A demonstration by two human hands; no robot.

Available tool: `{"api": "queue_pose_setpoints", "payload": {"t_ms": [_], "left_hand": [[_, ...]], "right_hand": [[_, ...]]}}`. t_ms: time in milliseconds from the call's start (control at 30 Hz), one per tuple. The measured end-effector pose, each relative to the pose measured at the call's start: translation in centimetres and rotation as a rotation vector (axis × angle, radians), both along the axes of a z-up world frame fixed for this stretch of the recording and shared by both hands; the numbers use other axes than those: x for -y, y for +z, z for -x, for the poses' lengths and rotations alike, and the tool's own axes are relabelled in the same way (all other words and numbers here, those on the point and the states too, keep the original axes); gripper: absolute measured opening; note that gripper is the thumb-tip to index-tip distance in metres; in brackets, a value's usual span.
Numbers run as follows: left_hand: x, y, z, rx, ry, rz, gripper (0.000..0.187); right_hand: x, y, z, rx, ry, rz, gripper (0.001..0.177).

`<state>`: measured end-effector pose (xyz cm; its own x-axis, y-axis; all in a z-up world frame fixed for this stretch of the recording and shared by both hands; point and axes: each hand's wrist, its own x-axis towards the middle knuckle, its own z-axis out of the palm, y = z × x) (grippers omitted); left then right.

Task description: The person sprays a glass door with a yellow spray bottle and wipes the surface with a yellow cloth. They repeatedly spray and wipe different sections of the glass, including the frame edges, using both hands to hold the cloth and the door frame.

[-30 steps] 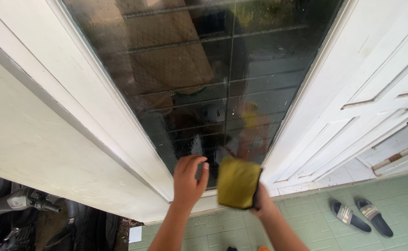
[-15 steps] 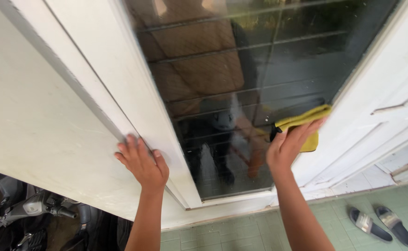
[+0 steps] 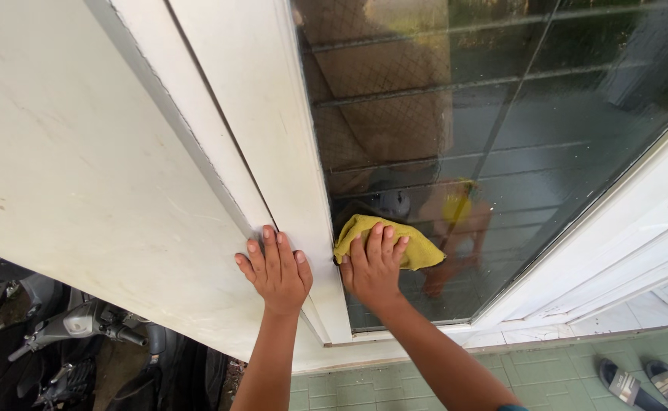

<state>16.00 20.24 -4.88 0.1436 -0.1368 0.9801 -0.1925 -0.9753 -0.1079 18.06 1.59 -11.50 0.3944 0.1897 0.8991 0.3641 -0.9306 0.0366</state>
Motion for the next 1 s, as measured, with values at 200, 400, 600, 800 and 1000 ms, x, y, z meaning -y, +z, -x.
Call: {"api": "queue_pose_setpoints", "payload": {"t_ms": [200,400,600,800,1000], "left_hand": [[0.5,0.4,0.1,0.009,-0.033,0.037,0.048],[1.0,0.7,-0.4,0.079,-0.065,0.059,0.046],[0.7,0.4,-0.2,0.051,-0.062,0.061,0.046],[0.4,0.0,0.3,0.003,-0.058,0.075,0.045],[0.1,0.0,0.6,-0.015,-0.077,0.072,0.044]], "right_hand": [[12.1,-0.6,-1.3,-0.065,-0.128,0.015,0.055],[22.1,5.0,0.2,0.012,-0.261,-0.373,0.077],[15.8,7.4,-0.8,0.152,-0.294,-0.51,0.076],[4.0,5.8,-1.4,0.147,-0.084,-0.251,0.06],[0.9,5.0,0.6,0.117,0.071,0.077,0.05]]}}
